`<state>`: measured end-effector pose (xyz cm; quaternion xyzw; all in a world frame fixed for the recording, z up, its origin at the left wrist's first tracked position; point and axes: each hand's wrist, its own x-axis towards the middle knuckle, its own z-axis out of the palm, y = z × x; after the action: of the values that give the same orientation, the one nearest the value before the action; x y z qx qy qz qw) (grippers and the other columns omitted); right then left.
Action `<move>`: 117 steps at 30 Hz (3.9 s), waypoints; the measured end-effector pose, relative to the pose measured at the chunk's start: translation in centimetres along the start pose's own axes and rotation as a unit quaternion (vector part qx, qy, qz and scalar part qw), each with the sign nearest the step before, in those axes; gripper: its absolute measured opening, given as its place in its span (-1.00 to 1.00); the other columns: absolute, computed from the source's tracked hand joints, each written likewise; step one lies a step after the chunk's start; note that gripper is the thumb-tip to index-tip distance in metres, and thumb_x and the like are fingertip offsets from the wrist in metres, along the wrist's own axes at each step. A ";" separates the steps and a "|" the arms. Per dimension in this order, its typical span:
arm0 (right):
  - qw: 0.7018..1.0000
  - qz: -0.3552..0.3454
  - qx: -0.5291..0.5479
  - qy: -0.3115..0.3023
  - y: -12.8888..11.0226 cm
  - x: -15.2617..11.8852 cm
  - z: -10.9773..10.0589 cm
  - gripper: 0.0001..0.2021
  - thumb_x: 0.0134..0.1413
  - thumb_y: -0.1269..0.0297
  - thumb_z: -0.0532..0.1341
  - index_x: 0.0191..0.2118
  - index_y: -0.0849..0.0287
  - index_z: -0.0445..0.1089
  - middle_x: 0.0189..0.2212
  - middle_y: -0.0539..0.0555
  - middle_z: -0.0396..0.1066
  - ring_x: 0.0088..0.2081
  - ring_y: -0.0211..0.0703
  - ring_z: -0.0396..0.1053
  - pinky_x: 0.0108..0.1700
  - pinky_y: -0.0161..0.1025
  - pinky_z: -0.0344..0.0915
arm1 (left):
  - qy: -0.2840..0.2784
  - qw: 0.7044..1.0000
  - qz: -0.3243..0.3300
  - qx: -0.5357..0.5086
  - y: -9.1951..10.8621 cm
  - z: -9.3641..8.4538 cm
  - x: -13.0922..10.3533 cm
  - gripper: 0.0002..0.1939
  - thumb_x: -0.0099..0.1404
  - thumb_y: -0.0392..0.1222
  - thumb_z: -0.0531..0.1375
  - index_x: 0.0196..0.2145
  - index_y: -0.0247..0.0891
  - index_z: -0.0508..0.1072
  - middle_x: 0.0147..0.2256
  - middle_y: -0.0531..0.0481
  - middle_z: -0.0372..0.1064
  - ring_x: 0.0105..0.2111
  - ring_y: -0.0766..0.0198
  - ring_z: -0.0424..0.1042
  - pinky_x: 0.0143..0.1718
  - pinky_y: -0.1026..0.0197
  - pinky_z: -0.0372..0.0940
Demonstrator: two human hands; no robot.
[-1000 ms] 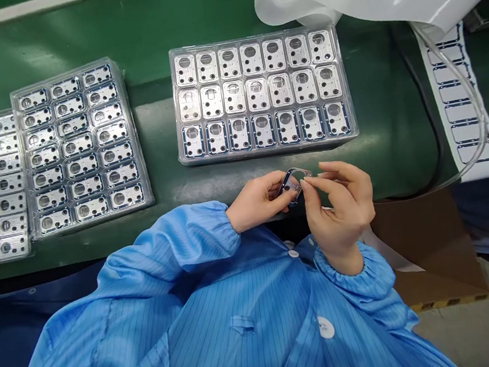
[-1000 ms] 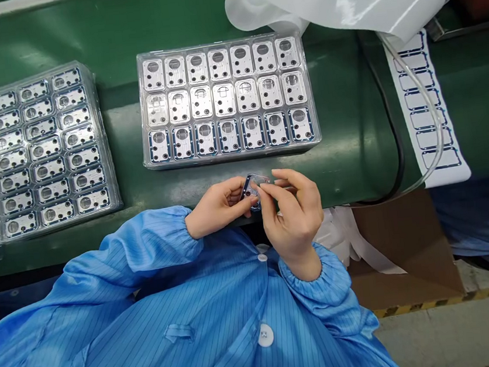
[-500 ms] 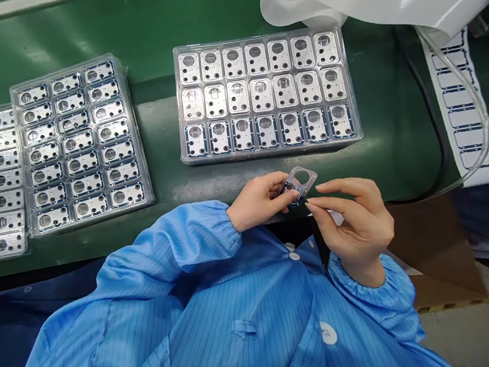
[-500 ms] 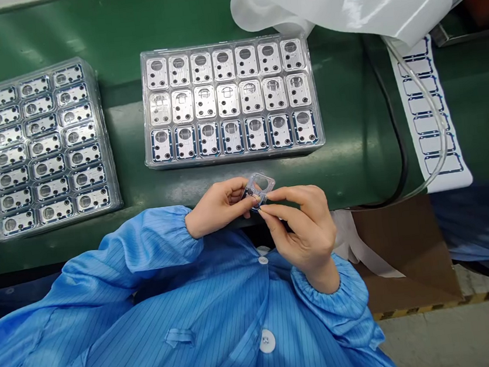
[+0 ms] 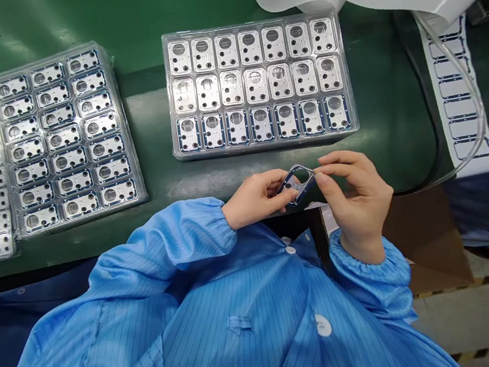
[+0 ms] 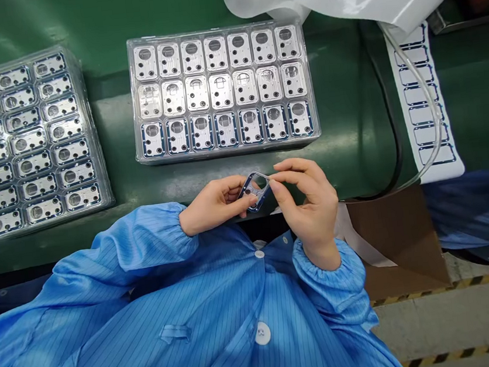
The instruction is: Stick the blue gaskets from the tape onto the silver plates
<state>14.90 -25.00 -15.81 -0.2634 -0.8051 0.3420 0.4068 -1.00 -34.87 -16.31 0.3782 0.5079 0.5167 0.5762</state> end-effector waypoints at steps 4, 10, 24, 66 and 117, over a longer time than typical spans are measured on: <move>1.000 0.002 0.001 0.003 0.1 0.1 0.0 -0.90 0.14 0.40 0.32 -0.23 0.07 0.54 -0.20 0.07 0.50 -0.12 -0.05 0.48 -0.05 -0.03 0.43 | -0.013 1.000 0.005 -0.010 0.3 0.0 -0.1 -0.82 0.28 -0.23 0.24 -0.20 -0.37 0.39 -0.44 0.10 0.32 -0.53 0.46 0.37 -0.43 0.34 0.29; 1.000 -0.011 -0.015 0.005 0.0 0.2 0.1 -0.88 0.13 0.43 0.32 -0.24 0.07 0.54 -0.24 0.06 0.51 -0.16 -0.07 0.49 -0.09 -0.05 0.45 | -0.017 1.000 0.001 -0.008 0.3 -0.1 -0.1 -0.80 0.28 -0.20 0.26 -0.19 -0.36 0.39 -0.45 0.10 0.33 -0.54 0.45 0.38 -0.44 0.33 0.31; 0.994 -0.069 -0.082 0.010 0.0 0.2 0.3 -0.86 0.11 0.49 0.31 -0.25 0.11 0.52 -0.27 0.07 0.52 -0.22 -0.09 0.51 -0.13 -0.09 0.47 | -0.020 0.999 -0.012 -0.029 0.4 0.0 -0.2 -0.80 0.27 -0.22 0.27 -0.20 -0.36 0.38 -0.42 0.10 0.33 -0.53 0.47 0.37 -0.42 0.33 0.32; 0.973 0.164 0.158 -0.036 0.2 -0.8 0.1 -0.81 0.16 0.20 0.33 -0.43 0.14 0.45 -0.51 -0.07 0.37 -0.51 -0.31 0.31 -0.49 -0.34 0.27 | -0.054 0.997 0.008 -0.053 0.7 -0.1 -0.4 -0.64 0.22 0.00 0.34 -0.25 -0.36 0.41 -0.43 0.08 0.36 -0.53 0.47 0.36 -0.43 0.33 0.32; 0.997 -0.051 -0.027 -0.049 -0.2 0.1 1.2 -0.92 0.14 0.45 0.26 -0.33 0.11 0.42 -0.33 0.06 0.53 -0.25 -0.10 0.52 -0.16 -0.11 0.45 | -0.055 0.986 0.021 0.156 0.5 0.1 -0.5 -0.79 0.31 -0.11 0.14 -0.42 -0.27 0.28 -0.52 0.15 0.17 -0.50 0.42 0.22 -0.44 0.30 0.07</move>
<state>13.78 -25.41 -16.15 -0.2160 -0.8452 0.3117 0.3766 -0.96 -35.27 -15.70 0.5022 0.5418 0.4213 0.5260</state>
